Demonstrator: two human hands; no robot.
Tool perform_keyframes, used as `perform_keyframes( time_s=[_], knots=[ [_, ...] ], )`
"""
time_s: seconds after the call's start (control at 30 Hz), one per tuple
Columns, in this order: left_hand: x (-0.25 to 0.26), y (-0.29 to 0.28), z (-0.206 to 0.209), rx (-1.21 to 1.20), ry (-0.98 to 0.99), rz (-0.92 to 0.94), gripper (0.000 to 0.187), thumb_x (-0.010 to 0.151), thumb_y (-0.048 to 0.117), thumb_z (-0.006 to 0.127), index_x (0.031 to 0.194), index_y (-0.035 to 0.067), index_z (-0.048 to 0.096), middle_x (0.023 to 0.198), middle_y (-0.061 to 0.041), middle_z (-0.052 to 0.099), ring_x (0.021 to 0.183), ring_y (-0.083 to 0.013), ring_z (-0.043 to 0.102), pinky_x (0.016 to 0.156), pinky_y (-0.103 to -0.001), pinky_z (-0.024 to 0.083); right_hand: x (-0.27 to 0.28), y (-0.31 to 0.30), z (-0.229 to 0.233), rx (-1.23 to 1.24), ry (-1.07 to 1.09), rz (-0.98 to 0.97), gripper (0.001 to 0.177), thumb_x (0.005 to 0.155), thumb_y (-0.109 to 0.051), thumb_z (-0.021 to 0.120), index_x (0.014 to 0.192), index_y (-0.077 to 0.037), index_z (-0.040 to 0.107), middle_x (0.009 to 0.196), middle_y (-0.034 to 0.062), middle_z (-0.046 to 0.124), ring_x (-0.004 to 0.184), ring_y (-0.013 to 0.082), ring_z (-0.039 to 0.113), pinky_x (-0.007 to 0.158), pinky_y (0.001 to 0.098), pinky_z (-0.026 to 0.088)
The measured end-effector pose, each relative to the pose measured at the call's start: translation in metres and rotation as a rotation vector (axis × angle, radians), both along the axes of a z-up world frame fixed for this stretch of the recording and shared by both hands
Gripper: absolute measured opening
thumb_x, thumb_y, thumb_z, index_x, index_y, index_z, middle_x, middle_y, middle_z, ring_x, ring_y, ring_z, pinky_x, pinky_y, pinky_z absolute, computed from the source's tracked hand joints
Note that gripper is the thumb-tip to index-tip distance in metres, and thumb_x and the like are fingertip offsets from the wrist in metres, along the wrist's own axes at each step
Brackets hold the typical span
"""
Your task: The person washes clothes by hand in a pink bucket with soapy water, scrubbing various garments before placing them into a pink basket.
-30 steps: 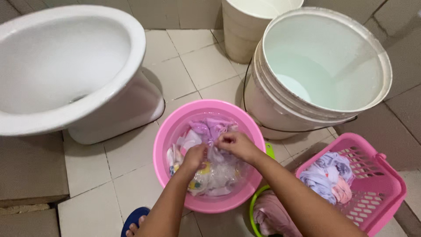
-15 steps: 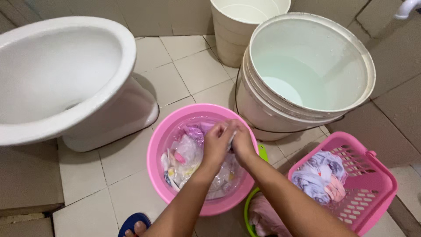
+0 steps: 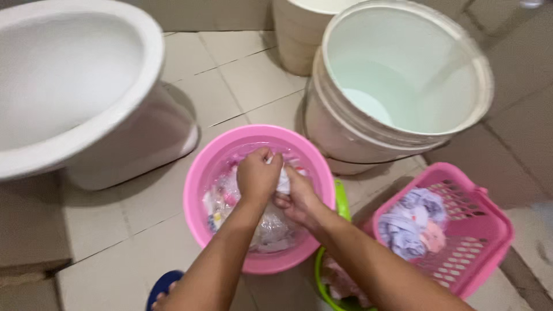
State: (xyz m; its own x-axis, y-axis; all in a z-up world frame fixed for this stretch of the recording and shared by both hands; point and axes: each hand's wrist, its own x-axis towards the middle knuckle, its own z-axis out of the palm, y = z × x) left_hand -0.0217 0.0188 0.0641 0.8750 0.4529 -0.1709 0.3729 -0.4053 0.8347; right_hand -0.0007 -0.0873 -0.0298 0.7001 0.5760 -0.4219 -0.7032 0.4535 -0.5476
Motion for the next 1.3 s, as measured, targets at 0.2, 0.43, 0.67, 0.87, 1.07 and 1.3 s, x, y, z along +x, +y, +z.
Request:
perform_keyframes(
  time_s=[0.2, 0.43, 0.67, 0.87, 1.07, 1.3],
  knots=[
    [-0.029, -0.024, -0.005, -0.033, -0.103, -0.165, 0.034, 0.094, 0.018, 0.051, 0.119, 0.013, 0.074, 0.097, -0.010, 0.075, 0.069, -0.0197, 0.070, 0.059, -0.036, 0.056, 0.011, -0.023, 0.025, -0.368, 0.065, 0.012, 0.022, 0.107, -0.027, 0.049, 0.116, -0.009, 0.058, 0.072, -0.0009, 0.059, 0.049, 0.0085, 0.051, 0.041, 0.0250, 0.038],
    [-0.025, 0.042, -0.113, -0.427, 0.120, 0.018, 0.042, 0.105, 0.040, 0.057, 0.094, 0.001, 0.066, 0.085, -0.019, 0.066, 0.069, -0.0237, 0.063, 0.063, -0.042, 0.053, -0.003, -0.013, 0.030, -0.431, -0.120, 0.319, 0.036, 0.103, -0.046, 0.055, 0.117, -0.013, 0.059, 0.066, -0.0051, 0.051, 0.042, 0.0049, 0.035, 0.038, 0.0218, 0.028],
    [-0.065, 0.094, -0.199, -0.119, 0.026, -0.062, 0.020, 0.086, 0.015, 0.062, 0.102, 0.005, 0.069, 0.093, -0.005, 0.074, 0.084, -0.0147, 0.069, 0.079, -0.036, 0.054, -0.012, -0.051, -0.063, -1.152, -0.801, 0.914, 0.065, 0.086, -0.022, 0.069, 0.146, -0.015, 0.046, 0.096, 0.0158, 0.070, 0.076, 0.0292, 0.065, 0.065, 0.0418, 0.054],
    [-0.061, 0.083, -0.182, -0.420, 0.294, -0.113, 0.024, 0.097, 0.018, 0.057, 0.113, 0.007, 0.071, 0.094, -0.011, 0.072, 0.068, -0.0206, 0.061, 0.061, -0.035, 0.050, -0.005, -0.035, -0.084, -1.343, -1.035, 1.197, 0.046, 0.082, -0.026, 0.077, 0.121, -0.006, 0.063, 0.110, 0.0225, 0.071, 0.103, 0.0392, 0.071, 0.090, 0.0485, 0.056],
    [-0.045, 0.056, -0.135, -0.620, 0.332, -0.049, 0.035, 0.099, 0.032, 0.048, 0.120, 0.013, 0.067, 0.101, -0.006, 0.071, 0.074, -0.0173, 0.065, 0.064, -0.035, 0.056, 0.027, -0.008, 0.027, -1.040, -0.889, 0.744, 0.038, 0.103, -0.041, 0.058, 0.091, -0.008, 0.073, 0.065, 0.0037, 0.064, 0.056, 0.0162, 0.059, 0.056, 0.0354, 0.051],
    [-0.020, 0.040, -0.076, -0.969, 0.011, 0.061, 0.046, 0.098, 0.045, 0.061, 0.114, 0.002, 0.066, 0.095, -0.016, 0.071, 0.075, -0.0226, 0.069, 0.067, -0.038, 0.058, 0.040, -0.017, 0.071, -0.836, -0.652, 0.149, 0.028, 0.097, -0.033, 0.066, 0.089, -0.006, 0.068, 0.061, 0.0017, 0.058, 0.040, 0.0120, 0.048, 0.037, 0.0315, 0.038]
  ],
)
